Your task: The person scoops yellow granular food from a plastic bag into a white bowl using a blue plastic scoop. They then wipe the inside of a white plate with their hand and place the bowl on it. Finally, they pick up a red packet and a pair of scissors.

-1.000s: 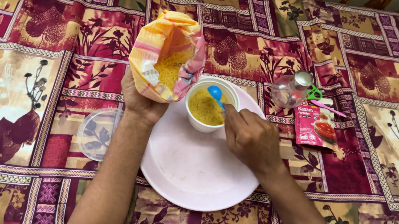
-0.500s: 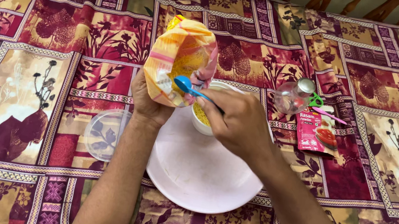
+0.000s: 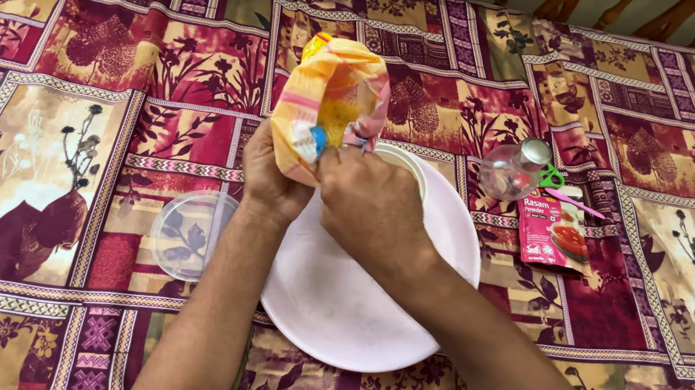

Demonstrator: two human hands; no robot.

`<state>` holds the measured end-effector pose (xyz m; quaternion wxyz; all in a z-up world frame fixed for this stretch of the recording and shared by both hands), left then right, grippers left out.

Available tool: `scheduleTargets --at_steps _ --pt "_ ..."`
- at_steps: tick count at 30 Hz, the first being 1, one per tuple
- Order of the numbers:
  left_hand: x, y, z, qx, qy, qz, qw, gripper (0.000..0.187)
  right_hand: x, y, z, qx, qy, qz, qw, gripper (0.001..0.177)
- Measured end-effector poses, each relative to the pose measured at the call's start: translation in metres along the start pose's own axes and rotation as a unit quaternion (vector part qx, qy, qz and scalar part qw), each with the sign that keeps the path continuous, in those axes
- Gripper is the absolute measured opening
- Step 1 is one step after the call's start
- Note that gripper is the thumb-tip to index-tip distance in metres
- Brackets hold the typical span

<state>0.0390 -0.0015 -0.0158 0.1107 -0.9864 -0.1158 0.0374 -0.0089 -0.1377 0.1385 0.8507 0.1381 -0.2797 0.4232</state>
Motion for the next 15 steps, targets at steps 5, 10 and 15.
scheduleTargets --at_steps 5,10,15 --pt "0.000 -0.004 -0.002 -0.008 0.020 -0.009 1.000 0.036 0.000 -0.005 0.006 0.040 -0.070 -0.021 0.997 0.009" --pt "-0.006 -0.005 -0.011 0.039 -0.012 -0.030 0.999 0.038 -0.004 -0.027 0.018 0.142 -0.137 -0.129 0.972 0.017" --pt "-0.010 -0.006 -0.029 0.072 -0.037 -0.038 0.996 0.040 -0.001 -0.039 0.005 0.131 -0.111 -0.147 0.974 0.017"
Point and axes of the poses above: each hand's wrist, its own x-axis towards the middle knuckle, its own z-axis out of the back of the hand, y = z × x, the point moved 3 cm from there along x, towards the middle knuckle, and after that the axes turned 10 degrees about -y, right-handed, at the moved point
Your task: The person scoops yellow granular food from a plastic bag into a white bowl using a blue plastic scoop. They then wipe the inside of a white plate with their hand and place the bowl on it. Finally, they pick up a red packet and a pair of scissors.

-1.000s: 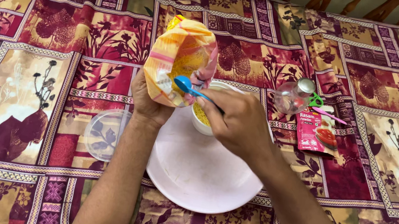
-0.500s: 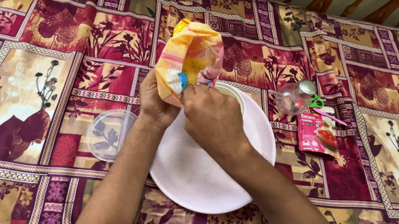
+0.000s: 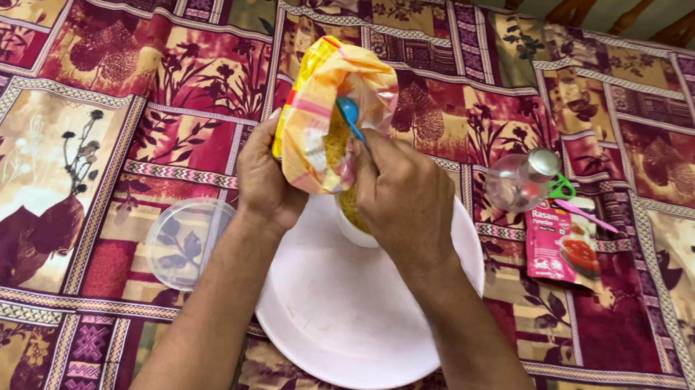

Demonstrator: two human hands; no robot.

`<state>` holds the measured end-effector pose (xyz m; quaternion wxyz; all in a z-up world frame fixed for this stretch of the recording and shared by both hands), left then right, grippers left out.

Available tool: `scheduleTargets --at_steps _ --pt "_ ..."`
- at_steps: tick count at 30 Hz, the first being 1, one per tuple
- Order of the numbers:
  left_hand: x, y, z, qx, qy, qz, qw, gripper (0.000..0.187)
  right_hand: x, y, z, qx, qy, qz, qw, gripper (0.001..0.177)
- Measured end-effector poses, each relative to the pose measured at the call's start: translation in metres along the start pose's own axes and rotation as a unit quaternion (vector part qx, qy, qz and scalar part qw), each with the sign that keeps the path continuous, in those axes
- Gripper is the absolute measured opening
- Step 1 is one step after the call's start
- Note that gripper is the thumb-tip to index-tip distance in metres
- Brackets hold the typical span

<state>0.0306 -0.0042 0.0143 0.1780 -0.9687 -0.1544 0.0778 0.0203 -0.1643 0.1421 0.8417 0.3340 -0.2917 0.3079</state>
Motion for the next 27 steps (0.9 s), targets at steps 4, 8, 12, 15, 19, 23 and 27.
scheduleTargets --at_steps 4,8,12,15,19,23,27 --pt "-0.007 -0.003 -0.004 0.032 -0.016 -0.027 0.999 0.039 -0.009 -0.008 -0.010 -0.008 0.037 -0.008 0.999 0.018" --pt "-0.012 -0.002 -0.008 0.061 -0.003 -0.050 0.997 0.038 -0.011 -0.012 -0.012 0.004 0.034 -0.015 0.999 0.017" --pt "-0.017 0.001 -0.013 0.076 0.000 -0.064 0.995 0.038 -0.011 -0.015 -0.011 0.091 0.031 -0.053 0.994 0.018" --pt "-0.020 0.001 -0.019 0.088 -0.001 -0.070 0.994 0.039 -0.013 -0.017 -0.014 0.162 0.050 -0.125 0.978 0.020" --pt "-0.025 -0.003 -0.027 0.128 -0.001 -0.081 0.988 0.041 -0.019 -0.025 -0.023 0.274 0.079 -0.200 0.937 0.025" --pt "-0.029 -0.008 -0.035 0.174 -0.037 -0.106 0.978 0.041 -0.024 -0.033 -0.035 0.399 0.105 -0.296 0.861 0.028" --pt "-0.034 -0.012 -0.040 0.203 -0.040 -0.138 0.969 0.039 -0.033 -0.038 -0.044 0.506 0.105 -0.409 0.752 0.024"
Point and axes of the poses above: each hand's wrist, its own x-axis towards the middle knuckle, its own z-axis out of the back of the hand, y = z × x, the point moved 3 cm from there along x, towards the middle knuckle, and after that the axes turned 10 degrees about -y, right-handed, at the moved point
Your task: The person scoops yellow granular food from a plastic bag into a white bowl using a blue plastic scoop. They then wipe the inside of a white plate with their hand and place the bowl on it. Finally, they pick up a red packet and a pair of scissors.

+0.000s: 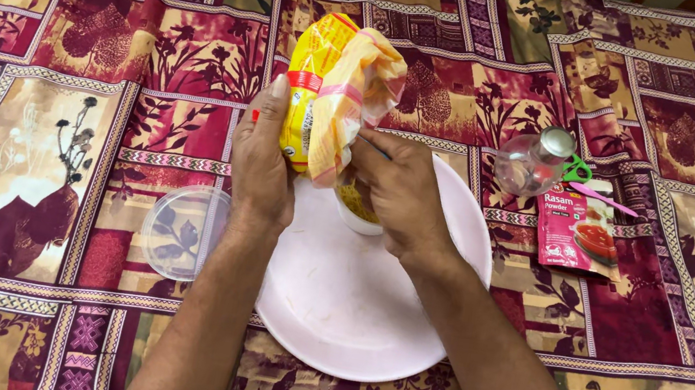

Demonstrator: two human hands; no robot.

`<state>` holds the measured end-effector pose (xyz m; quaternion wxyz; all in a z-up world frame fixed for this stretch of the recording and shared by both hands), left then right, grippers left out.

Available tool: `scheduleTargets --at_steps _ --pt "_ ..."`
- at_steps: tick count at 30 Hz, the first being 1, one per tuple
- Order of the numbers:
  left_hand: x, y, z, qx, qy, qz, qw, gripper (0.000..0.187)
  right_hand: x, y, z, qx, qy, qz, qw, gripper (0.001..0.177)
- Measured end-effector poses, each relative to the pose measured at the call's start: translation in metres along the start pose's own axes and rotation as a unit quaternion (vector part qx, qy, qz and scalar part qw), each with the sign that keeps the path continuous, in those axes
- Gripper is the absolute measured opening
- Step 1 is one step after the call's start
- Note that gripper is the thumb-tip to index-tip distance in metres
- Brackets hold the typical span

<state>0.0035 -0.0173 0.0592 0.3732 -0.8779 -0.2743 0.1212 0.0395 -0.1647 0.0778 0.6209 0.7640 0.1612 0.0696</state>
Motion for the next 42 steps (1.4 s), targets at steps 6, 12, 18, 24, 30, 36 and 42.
scheduleTargets --at_steps 6,12,18,24,30,36,42 --pt "0.001 0.008 0.001 -0.034 -0.015 0.039 0.999 0.040 -0.001 0.001 0.003 0.098 0.027 -0.080 0.992 0.017" --pt "0.011 0.027 0.011 -0.135 0.033 0.103 0.985 0.049 -0.005 0.009 0.003 0.102 -0.013 -0.114 0.988 0.018" --pt "0.025 0.036 0.026 -0.218 0.058 0.114 0.968 0.048 -0.005 0.019 0.008 0.114 -0.016 -0.094 0.989 0.015" --pt "0.025 0.038 0.027 -0.253 0.069 0.137 0.955 0.047 -0.017 0.030 0.018 0.130 -0.011 -0.095 0.987 0.022" --pt "0.031 0.037 0.032 -0.281 0.068 0.144 0.946 0.048 -0.021 0.054 0.049 0.059 -0.039 -0.055 0.996 0.017" --pt "0.038 0.036 0.040 -0.292 0.054 0.142 0.944 0.048 -0.026 0.068 0.074 -0.104 -0.091 0.004 0.990 0.025" --pt "0.038 0.038 0.042 -0.294 0.036 0.134 0.946 0.047 -0.035 0.064 0.057 -0.646 0.013 0.248 0.722 0.019"
Point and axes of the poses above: each hand's wrist, its own x-axis towards the middle knuckle, its own z-axis out of the back of the hand, y = z × x, the point moved 3 cm from there along x, towards the middle knuckle, and after that the axes turned 10 degrees about -y, right-handed, at the moved point
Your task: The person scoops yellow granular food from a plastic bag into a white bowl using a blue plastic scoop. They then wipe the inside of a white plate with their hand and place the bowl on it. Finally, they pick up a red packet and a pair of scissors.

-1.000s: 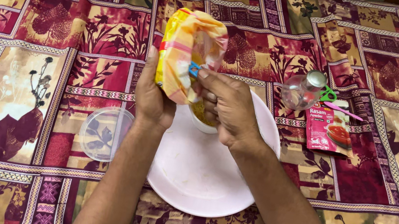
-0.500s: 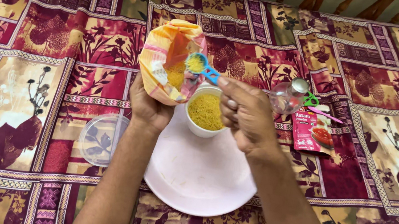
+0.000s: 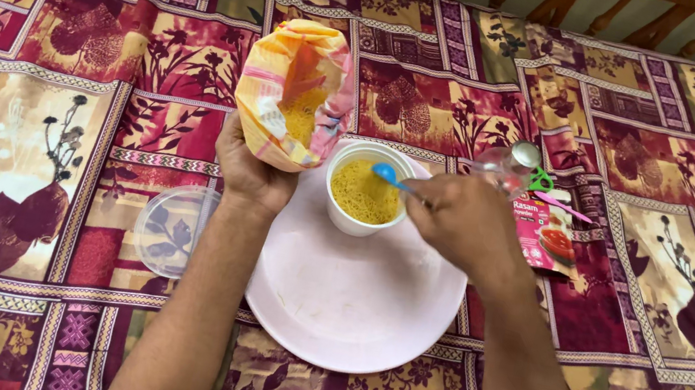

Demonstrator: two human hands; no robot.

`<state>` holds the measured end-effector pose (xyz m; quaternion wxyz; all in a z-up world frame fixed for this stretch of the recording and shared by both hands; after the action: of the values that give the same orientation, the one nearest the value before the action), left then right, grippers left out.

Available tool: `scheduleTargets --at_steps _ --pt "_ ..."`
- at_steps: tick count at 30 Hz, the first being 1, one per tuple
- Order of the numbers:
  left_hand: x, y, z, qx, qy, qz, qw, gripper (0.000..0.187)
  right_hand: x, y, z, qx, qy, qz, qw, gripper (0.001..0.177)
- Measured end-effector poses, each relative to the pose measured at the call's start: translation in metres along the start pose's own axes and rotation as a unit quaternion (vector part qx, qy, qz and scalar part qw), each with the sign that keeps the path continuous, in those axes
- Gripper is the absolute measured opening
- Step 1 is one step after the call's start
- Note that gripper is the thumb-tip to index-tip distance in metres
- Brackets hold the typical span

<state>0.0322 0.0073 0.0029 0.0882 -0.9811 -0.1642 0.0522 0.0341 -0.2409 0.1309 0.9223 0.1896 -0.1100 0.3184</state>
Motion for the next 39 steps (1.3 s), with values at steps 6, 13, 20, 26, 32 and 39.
scheduleTargets --at_steps 6,13,20,26,32,39 --pt "-0.002 0.001 0.000 0.010 0.038 -0.002 0.999 0.043 -0.002 0.009 0.025 0.008 -0.128 0.127 0.984 0.014" --pt "-0.010 0.006 -0.007 0.049 0.050 0.017 0.997 0.042 -0.009 0.030 0.024 0.185 -0.178 0.083 0.963 0.027" --pt "-0.011 0.010 -0.006 0.049 0.010 0.031 0.998 0.044 -0.004 0.059 -0.001 0.220 -0.154 0.108 0.957 0.023" --pt "-0.008 0.013 -0.001 0.039 0.007 0.054 0.998 0.043 0.015 0.070 -0.007 0.147 -0.063 0.103 0.982 0.020" --pt "0.001 0.013 0.013 0.004 0.015 0.040 0.999 0.040 0.022 0.096 -0.028 -0.010 -0.085 0.158 0.984 0.012" --pt "0.010 0.015 0.029 -0.014 0.031 0.010 0.999 0.035 0.032 0.098 -0.043 -0.078 -0.160 0.188 0.966 0.012"
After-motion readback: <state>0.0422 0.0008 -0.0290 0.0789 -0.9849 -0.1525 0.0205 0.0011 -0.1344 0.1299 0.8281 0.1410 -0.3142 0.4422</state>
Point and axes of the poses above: each hand's wrist, its own x-axis towards the middle knuckle, its own z-axis out of the back of the hand, y = z × x, the point moved 3 cm from there along x, towards the middle knuckle, and after that the axes turned 10 degrees about -y, right-handed, at the moved point
